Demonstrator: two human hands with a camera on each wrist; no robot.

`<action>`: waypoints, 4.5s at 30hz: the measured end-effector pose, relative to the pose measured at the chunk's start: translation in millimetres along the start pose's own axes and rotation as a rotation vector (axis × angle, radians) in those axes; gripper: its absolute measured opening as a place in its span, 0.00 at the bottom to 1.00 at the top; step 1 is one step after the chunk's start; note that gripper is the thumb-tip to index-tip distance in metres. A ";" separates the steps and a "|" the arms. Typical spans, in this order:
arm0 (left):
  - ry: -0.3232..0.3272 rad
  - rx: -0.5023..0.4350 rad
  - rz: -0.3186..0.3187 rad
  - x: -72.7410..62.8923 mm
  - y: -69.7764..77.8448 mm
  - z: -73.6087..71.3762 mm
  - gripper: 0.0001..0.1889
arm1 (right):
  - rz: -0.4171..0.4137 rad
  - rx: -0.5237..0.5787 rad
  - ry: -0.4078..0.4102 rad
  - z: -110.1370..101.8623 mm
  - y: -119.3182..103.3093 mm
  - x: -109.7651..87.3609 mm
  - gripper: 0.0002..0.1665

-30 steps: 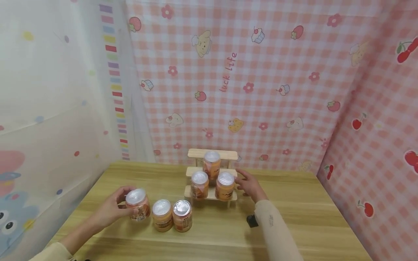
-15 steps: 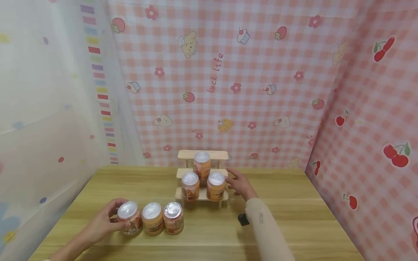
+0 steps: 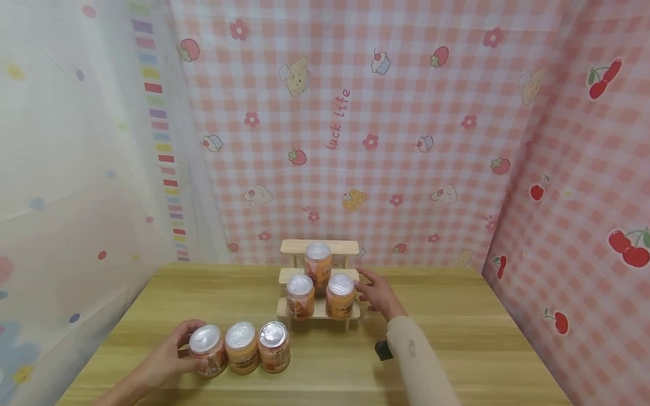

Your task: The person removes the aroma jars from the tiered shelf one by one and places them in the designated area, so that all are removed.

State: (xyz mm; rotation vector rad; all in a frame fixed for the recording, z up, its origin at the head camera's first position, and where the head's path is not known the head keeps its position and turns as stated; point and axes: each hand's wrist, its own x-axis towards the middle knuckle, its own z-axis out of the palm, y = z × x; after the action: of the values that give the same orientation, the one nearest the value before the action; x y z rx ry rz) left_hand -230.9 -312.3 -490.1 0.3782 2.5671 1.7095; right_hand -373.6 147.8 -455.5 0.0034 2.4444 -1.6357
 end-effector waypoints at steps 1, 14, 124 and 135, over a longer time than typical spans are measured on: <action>-0.016 0.010 0.004 -0.6 1.2 -0.7 0.42 | -0.002 0.001 -0.003 0.5 0.9 -0.5 0.31; 0.032 0.118 0.047 32.3 36.1 -21.1 0.43 | -0.001 0.018 -0.066 -4.5 -7.9 0.5 0.33; -0.072 -0.041 -0.149 237.9 98.3 55.5 0.32 | -0.443 -0.040 0.106 18.0 -154.7 -29.6 0.38; -0.056 0.008 -0.152 237.8 100.5 55.0 0.32 | -0.471 -0.048 0.082 16.6 -148.4 -82.7 0.37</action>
State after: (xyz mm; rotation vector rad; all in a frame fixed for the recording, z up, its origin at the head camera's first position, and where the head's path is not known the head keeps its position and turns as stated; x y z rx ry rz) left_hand -434.3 -173.6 -394.9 0.2211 2.4925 1.6142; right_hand -306.5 84.1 -312.0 -0.5628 2.6920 -1.7739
